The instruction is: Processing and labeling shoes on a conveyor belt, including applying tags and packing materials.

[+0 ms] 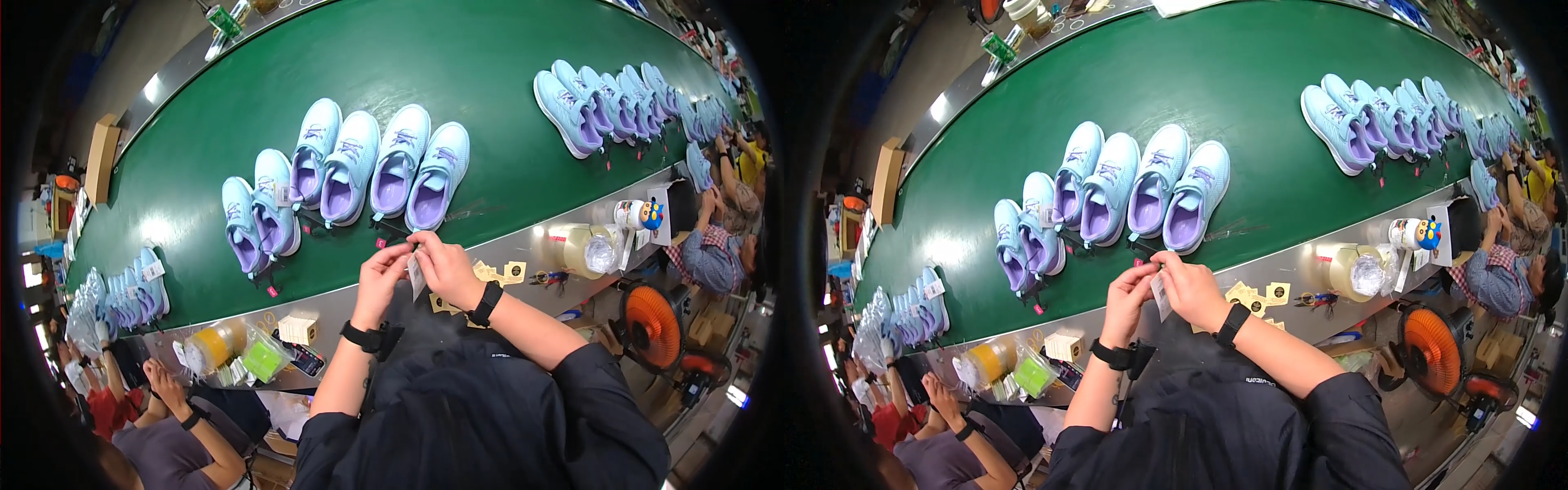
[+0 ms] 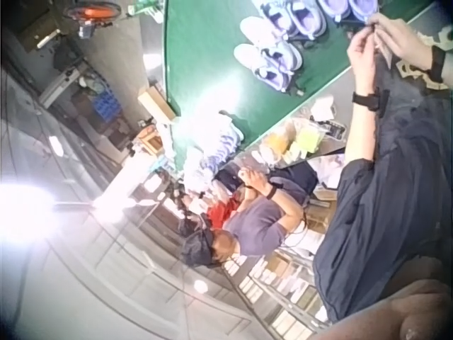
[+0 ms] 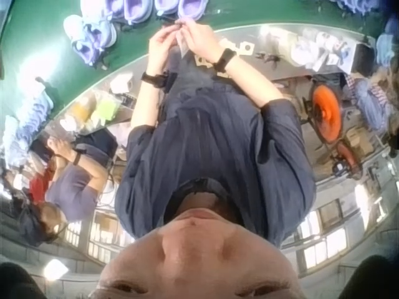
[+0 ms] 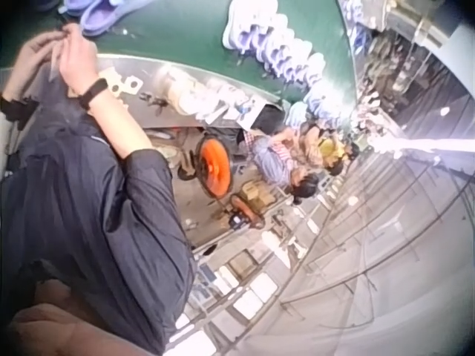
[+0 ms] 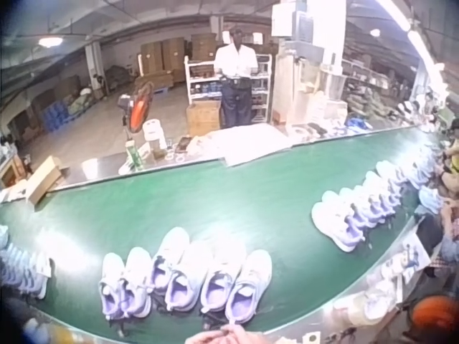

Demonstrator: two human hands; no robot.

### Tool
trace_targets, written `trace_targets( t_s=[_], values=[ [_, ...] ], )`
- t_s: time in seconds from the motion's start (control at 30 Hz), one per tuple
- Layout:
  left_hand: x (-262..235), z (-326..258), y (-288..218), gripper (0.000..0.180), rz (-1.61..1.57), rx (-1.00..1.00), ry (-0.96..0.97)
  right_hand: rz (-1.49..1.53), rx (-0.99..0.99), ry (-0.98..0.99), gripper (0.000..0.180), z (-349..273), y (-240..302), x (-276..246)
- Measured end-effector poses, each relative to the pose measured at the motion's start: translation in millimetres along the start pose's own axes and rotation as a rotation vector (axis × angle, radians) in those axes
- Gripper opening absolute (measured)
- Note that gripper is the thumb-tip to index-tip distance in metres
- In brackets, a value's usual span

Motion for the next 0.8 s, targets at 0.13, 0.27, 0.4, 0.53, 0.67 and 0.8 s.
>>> trace_targets(
  t_s=[0.13,0.27,0.4,0.53,0.67,0.8],
  values=[
    [8.9,14.7,5.4,0.009,0.205,0.152,-0.107,0.061,0.069,-0.055,0.018,3.4,-9.6,-5.6],
    [32.2,34.1,-10.6,0.006,0.306,0.23,-0.164,0.49,0.37,-0.049,0.011,9.0,-65.0,-10.5],
    [60.4,78.4,-32.4,0.007,0.86,0.36,-0.001,0.714,0.567,0.081,0.01,27.8,-87.8,-29.2],
    [101.2,130.2,-68.0,0.015,1.255,0.849,-0.019,0.189,0.517,-0.12,0.015,55.6,-125.0,-76.2],
    [97.3,169.0,-36.3,0.018,1.789,0.619,0.005,-0.034,0.428,-0.183,0.013,74.8,-159.2,-82.0],
    [96.3,173.5,-31.3,0.011,1.805,0.662,0.021,-0.22,0.345,-0.128,0.011,88.9,-157.9,-74.4]
  ],
)
Point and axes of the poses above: each hand's wrist, its own z-axis towards the middle knuckle, its own x-axis out of the palm, y = z × x, the point moved 7 cm from there along z, towards the middle knuckle
